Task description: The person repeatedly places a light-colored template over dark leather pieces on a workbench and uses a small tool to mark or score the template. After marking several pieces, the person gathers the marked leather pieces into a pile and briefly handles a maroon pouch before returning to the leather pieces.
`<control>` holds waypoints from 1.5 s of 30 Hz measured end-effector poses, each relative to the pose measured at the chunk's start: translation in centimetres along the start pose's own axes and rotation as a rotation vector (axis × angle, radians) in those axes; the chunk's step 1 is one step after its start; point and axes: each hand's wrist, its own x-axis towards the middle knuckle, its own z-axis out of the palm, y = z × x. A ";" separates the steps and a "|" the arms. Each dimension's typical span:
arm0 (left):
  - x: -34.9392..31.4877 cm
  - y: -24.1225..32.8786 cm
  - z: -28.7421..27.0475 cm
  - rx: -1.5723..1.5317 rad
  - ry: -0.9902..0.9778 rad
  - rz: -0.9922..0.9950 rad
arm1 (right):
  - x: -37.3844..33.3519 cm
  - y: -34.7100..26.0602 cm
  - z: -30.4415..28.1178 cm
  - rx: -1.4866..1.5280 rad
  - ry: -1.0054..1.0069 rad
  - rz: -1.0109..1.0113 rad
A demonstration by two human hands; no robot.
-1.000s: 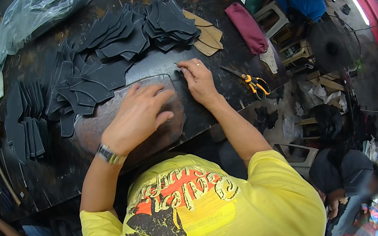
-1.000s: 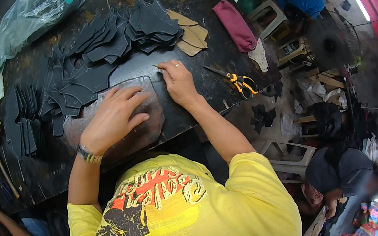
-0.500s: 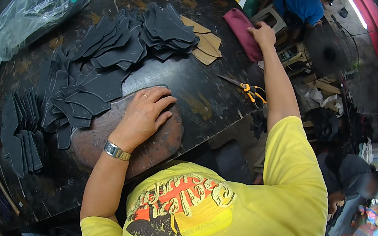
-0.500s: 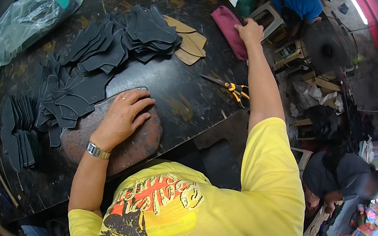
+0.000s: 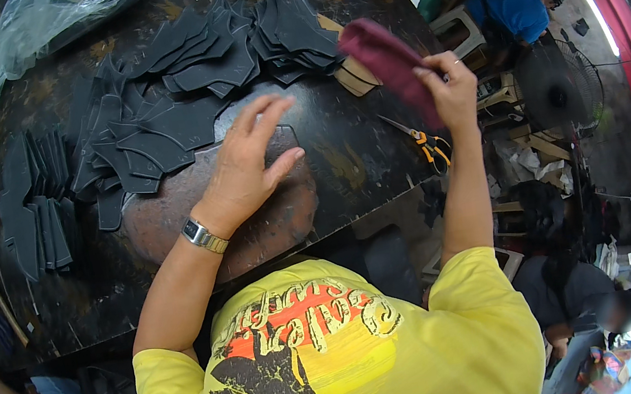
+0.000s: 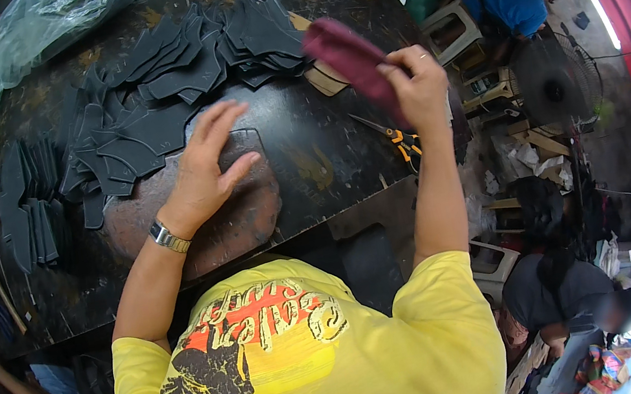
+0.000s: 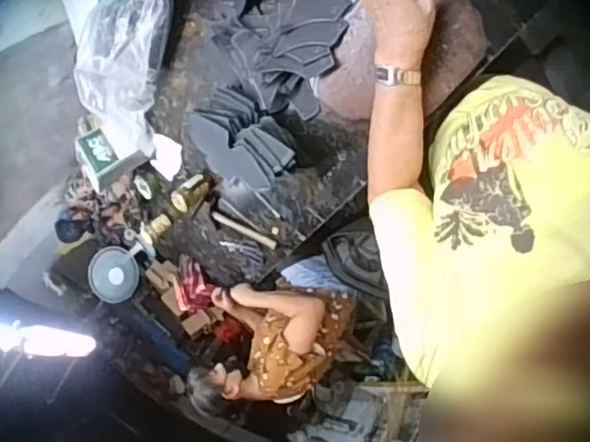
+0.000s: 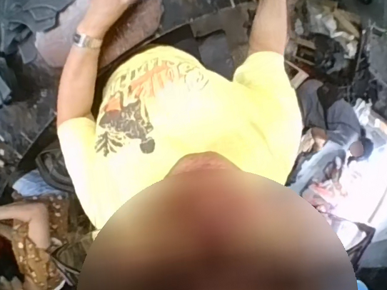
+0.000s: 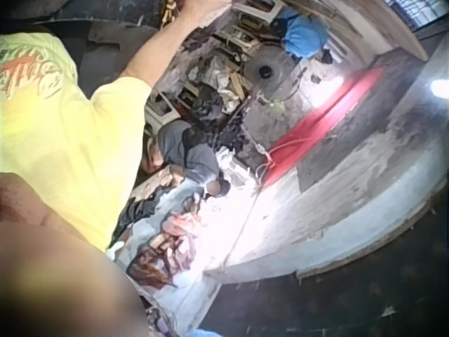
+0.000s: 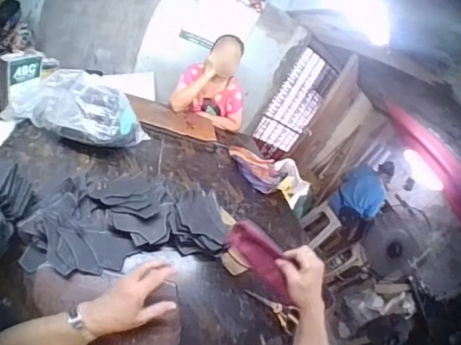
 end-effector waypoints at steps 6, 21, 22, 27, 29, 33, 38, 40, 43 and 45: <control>0.3 -0.2 -0.2 -0.087 0.016 -0.054 | -5.8 -6.9 4.7 0.225 -0.248 -0.125; 0.4 -0.6 0.0 -0.065 -0.038 -0.106 | -8.7 -1.1 -1.9 0.292 -0.534 0.529; 0.3 -0.7 0.0 -0.057 -0.040 -0.089 | -8.9 -0.9 -1.8 0.312 -0.524 0.530; 0.3 -0.8 0.1 -0.111 -0.028 -0.081 | -9.4 -0.6 -2.3 0.401 -0.494 0.511; 0.3 -0.8 0.0 -0.123 -0.031 -0.066 | -9.1 -0.6 -2.8 0.464 -0.504 0.535; 0.4 -0.9 0.0 -0.139 -0.050 -0.075 | -8.6 -0.3 -2.8 0.663 -0.442 0.572; 0.4 -0.9 -0.1 -0.118 -0.054 -0.073 | -9.0 0.2 -2.1 0.580 -0.430 0.607; 0.3 -0.9 -0.1 -0.102 -0.062 -0.092 | -9.4 0.6 -2.1 0.553 -0.421 0.648; 0.2 -0.9 0.0 -0.118 -0.052 -0.085 | -9.6 1.3 -2.3 0.682 -0.527 0.760; 0.2 -0.8 0.1 -0.124 -0.054 -0.091 | -9.7 1.5 -2.3 0.738 -0.537 0.749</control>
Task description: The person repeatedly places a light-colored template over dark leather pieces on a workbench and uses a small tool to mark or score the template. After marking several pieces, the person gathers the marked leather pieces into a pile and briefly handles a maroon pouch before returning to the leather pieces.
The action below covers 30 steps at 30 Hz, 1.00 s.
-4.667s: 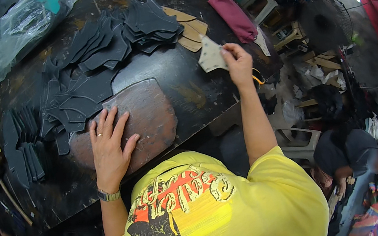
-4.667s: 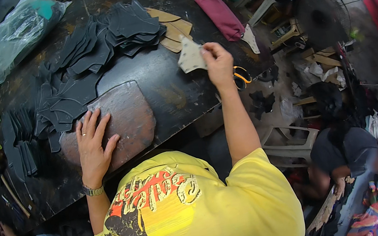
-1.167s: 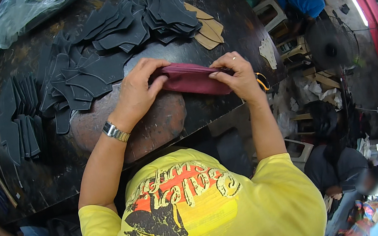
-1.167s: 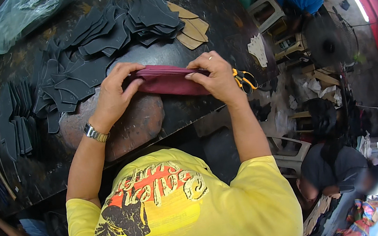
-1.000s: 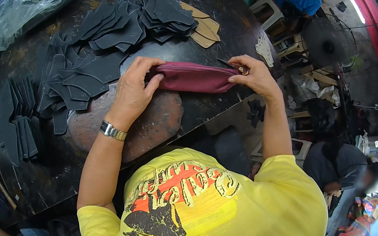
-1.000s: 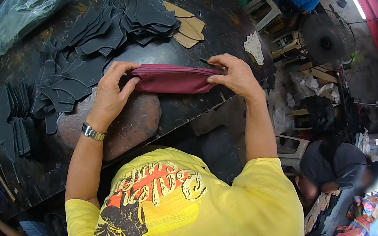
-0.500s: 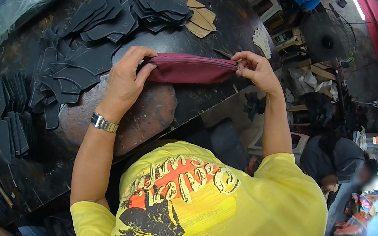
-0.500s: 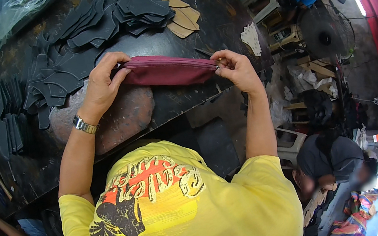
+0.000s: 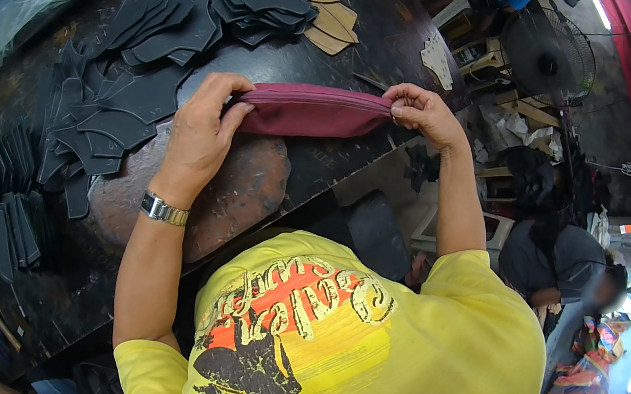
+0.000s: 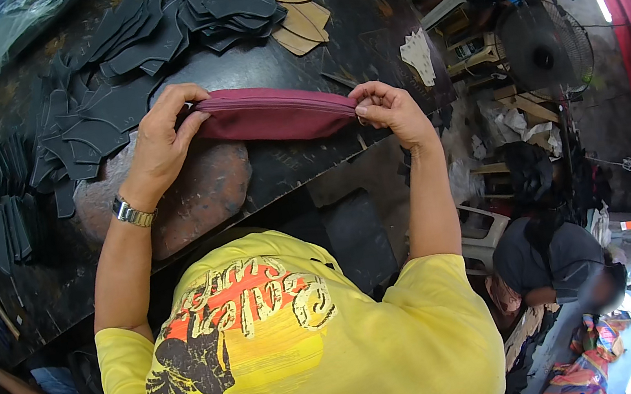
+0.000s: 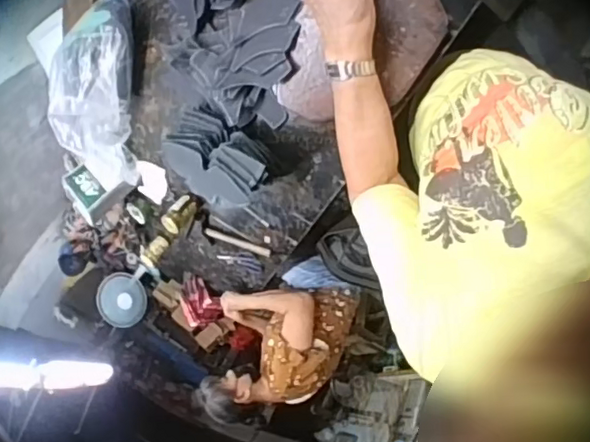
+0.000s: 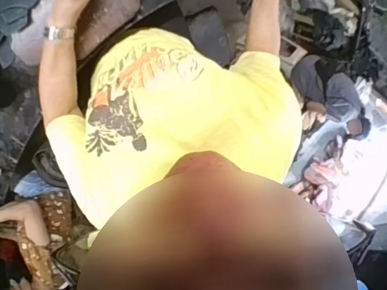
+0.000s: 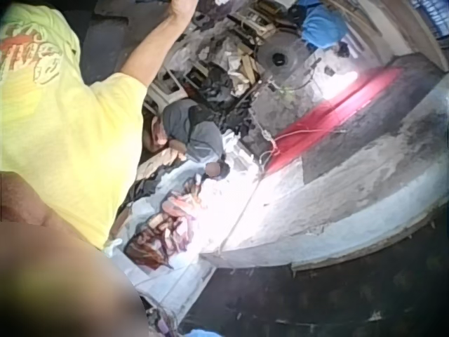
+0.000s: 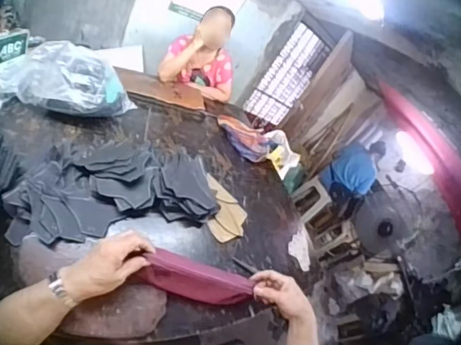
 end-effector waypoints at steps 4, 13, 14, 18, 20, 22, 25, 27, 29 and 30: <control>0.0 0.1 0.0 -0.016 0.001 -0.018 | -0.2 -0.8 0.7 0.019 0.049 -0.047; -0.1 0.5 -0.2 -0.010 -0.055 -0.029 | -0.6 -4.2 6.6 -0.029 0.124 -0.264; -0.1 0.5 -0.2 -0.004 -0.053 -0.020 | -0.4 -4.2 6.6 0.030 0.118 -0.298; 0.0 0.4 -0.2 0.019 -0.025 0.012 | 0.2 -3.9 4.9 0.263 0.235 -0.430; -0.2 0.4 -0.2 0.022 -0.023 -0.003 | -0.1 -3.2 3.8 0.172 0.339 -0.403; -0.2 0.4 0.0 0.010 -0.017 -0.026 | -0.4 -2.4 2.6 0.085 0.422 -0.352; -0.2 0.4 -0.1 0.032 -0.023 -0.016 | -0.8 -0.8 2.0 0.263 0.326 -0.351; -0.1 0.4 -0.1 0.044 -0.032 -0.018 | -0.9 0.6 2.3 0.297 0.313 -0.357; -0.1 0.4 -0.1 0.049 -0.034 -0.022 | -0.7 2.0 3.1 0.285 0.311 -0.357; -0.1 0.4 -0.1 0.049 -0.036 -0.026 | -0.8 2.6 3.4 0.187 0.323 -0.337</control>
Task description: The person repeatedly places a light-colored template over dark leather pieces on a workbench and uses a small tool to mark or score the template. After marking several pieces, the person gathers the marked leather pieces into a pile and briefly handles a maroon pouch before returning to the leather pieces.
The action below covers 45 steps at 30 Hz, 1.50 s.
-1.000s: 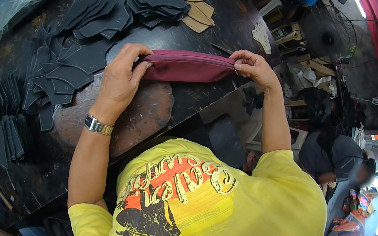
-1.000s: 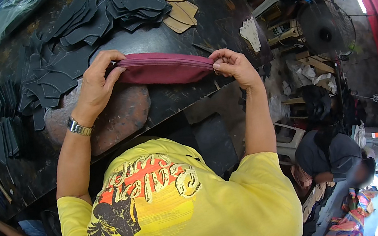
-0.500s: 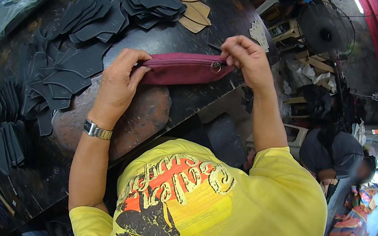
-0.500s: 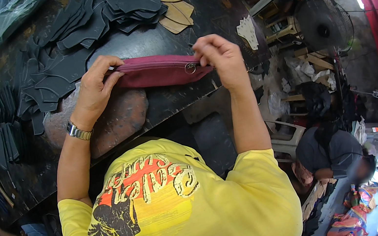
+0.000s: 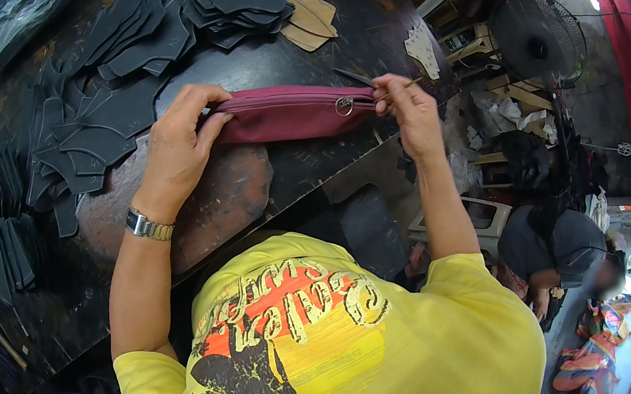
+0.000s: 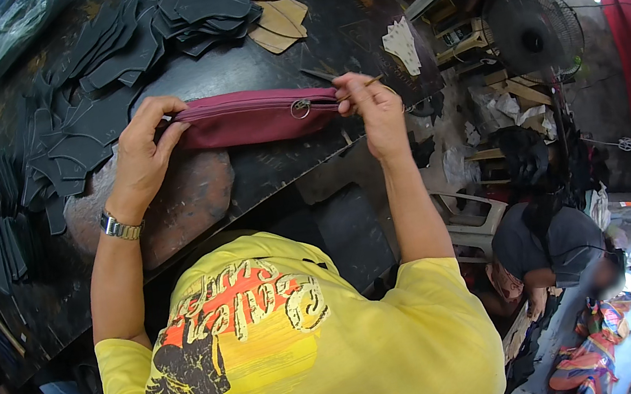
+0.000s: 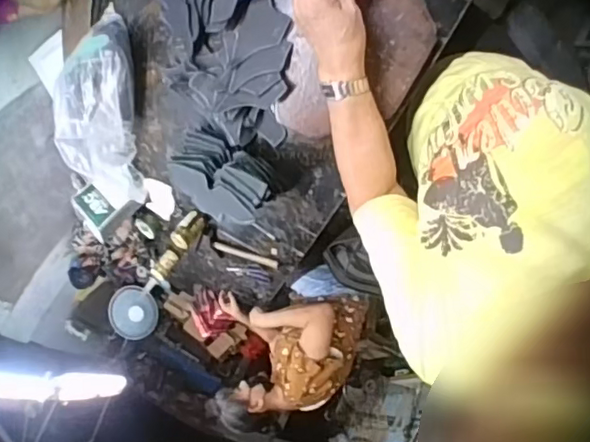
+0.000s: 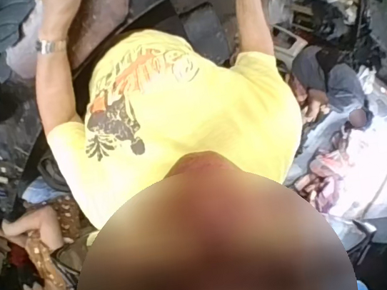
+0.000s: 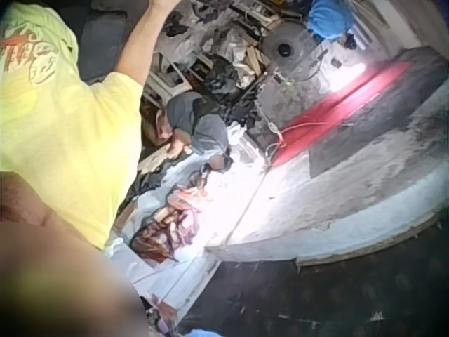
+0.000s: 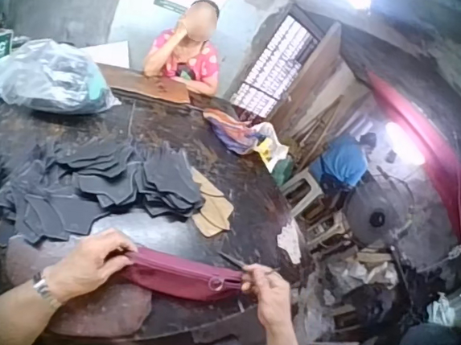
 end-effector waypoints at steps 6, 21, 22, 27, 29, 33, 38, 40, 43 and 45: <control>0.0 0.1 -0.1 -0.001 -0.008 -0.025 | -0.6 1.6 -0.4 -0.063 0.089 0.042; 0.0 0.1 -0.4 0.018 -0.006 -0.014 | -1.2 3.4 -0.6 -0.225 0.068 -0.025; 0.0 0.1 -0.3 0.023 -0.005 -0.013 | -1.2 3.3 -0.7 -0.238 0.056 -0.028; 0.0 0.1 -0.3 0.017 0.009 -0.029 | -0.8 2.3 -1.4 -0.224 0.094 -0.087; 0.0 0.2 -0.4 0.037 0.009 -0.021 | -0.6 1.9 -1.9 -0.233 0.096 -0.067; 0.0 0.3 -0.4 0.050 0.008 -0.023 | -0.3 1.8 -2.2 -0.286 0.059 -0.017; 0.0 0.3 -0.4 0.011 0.024 -0.016 | -0.1 0.7 -1.4 -0.406 0.178 -0.221; 0.0 0.4 -0.4 0.008 0.024 -0.016 | -0.3 -0.3 -1.1 -0.444 0.216 -0.308; 0.0 0.3 -0.3 0.026 0.011 -0.039 | -0.3 -1.1 -0.3 -0.501 0.111 -0.354; 0.0 0.3 -0.4 0.038 0.013 -0.038 | -0.1 -1.3 -0.1 -0.441 0.100 -0.313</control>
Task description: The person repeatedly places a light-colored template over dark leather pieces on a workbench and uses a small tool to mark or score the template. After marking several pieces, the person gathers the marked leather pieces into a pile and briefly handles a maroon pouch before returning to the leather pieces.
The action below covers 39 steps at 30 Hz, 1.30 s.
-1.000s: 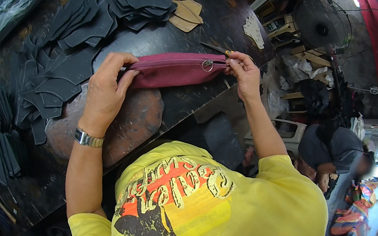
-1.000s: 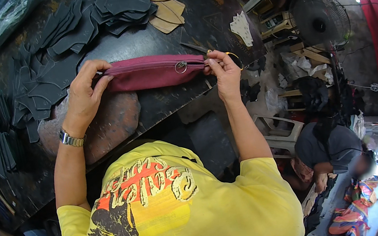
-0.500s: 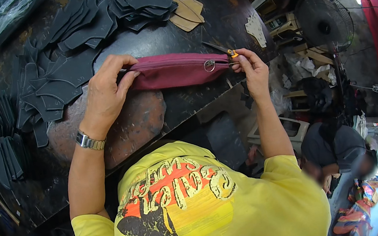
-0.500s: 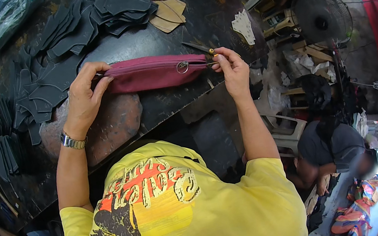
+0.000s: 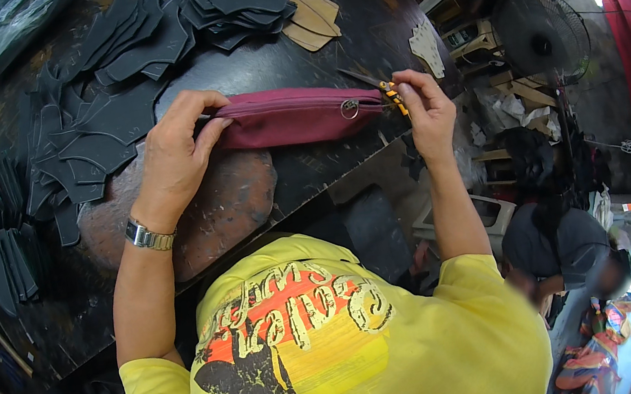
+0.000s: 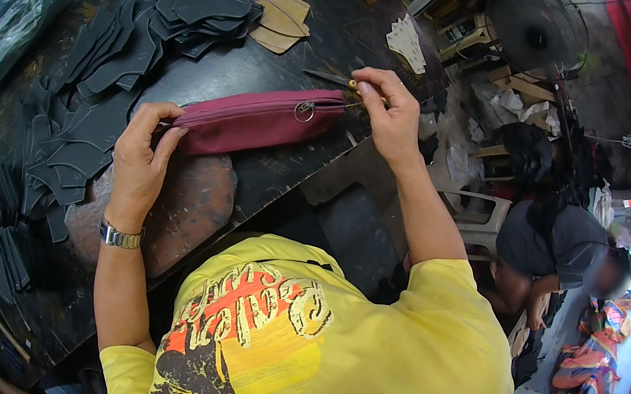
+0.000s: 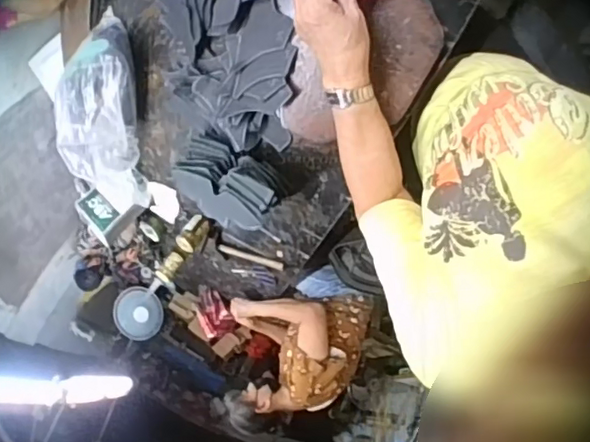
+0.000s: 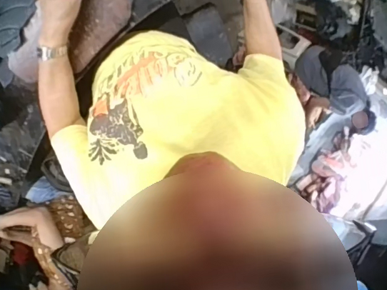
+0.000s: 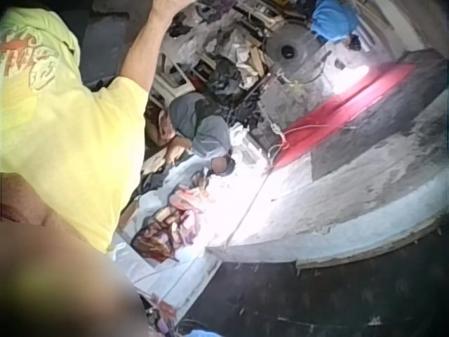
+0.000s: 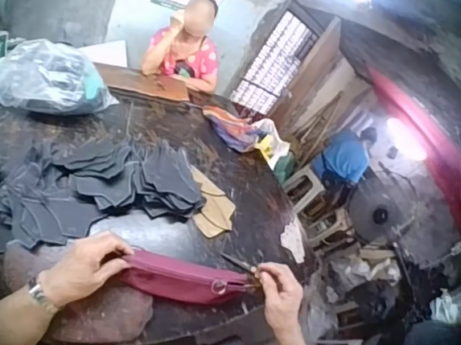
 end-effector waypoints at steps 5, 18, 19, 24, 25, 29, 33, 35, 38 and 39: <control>0.0 -0.1 0.0 0.008 0.001 0.003 | 0.7 0.7 -1.0 0.155 0.019 0.163; 0.2 -0.3 -0.3 -0.058 0.029 -0.081 | -0.8 2.4 0.0 0.163 -0.229 0.373; 0.2 -0.3 -0.3 -0.058 0.026 -0.086 | -0.5 2.0 0.0 0.086 -0.202 0.314; 0.2 -0.4 -0.4 -0.063 0.016 -0.092 | 0.5 -1.8 0.1 -0.129 -0.108 -0.011; 0.1 -0.4 -0.4 -0.062 0.018 -0.086 | 0.4 -2.7 0.3 -0.165 -0.108 -0.085; 0.2 -0.4 -0.3 -0.062 0.026 -0.063 | -0.1 -4.6 2.9 -0.544 -0.341 -0.427; 0.2 -0.5 -0.4 -0.071 0.032 -0.064 | 0.0 -4.4 4.0 -0.312 -0.241 -0.285; 0.2 -0.5 -0.4 -0.072 0.029 -0.066 | -0.2 -4.1 4.0 -0.280 -0.258 -0.274; 0.1 -0.5 -0.4 -0.070 0.030 -0.049 | -0.6 -3.8 4.2 -0.265 -0.222 -0.305; 0.2 -0.5 -0.4 -0.068 0.030 -0.043 | -0.7 -3.7 4.5 -0.273 -0.200 -0.340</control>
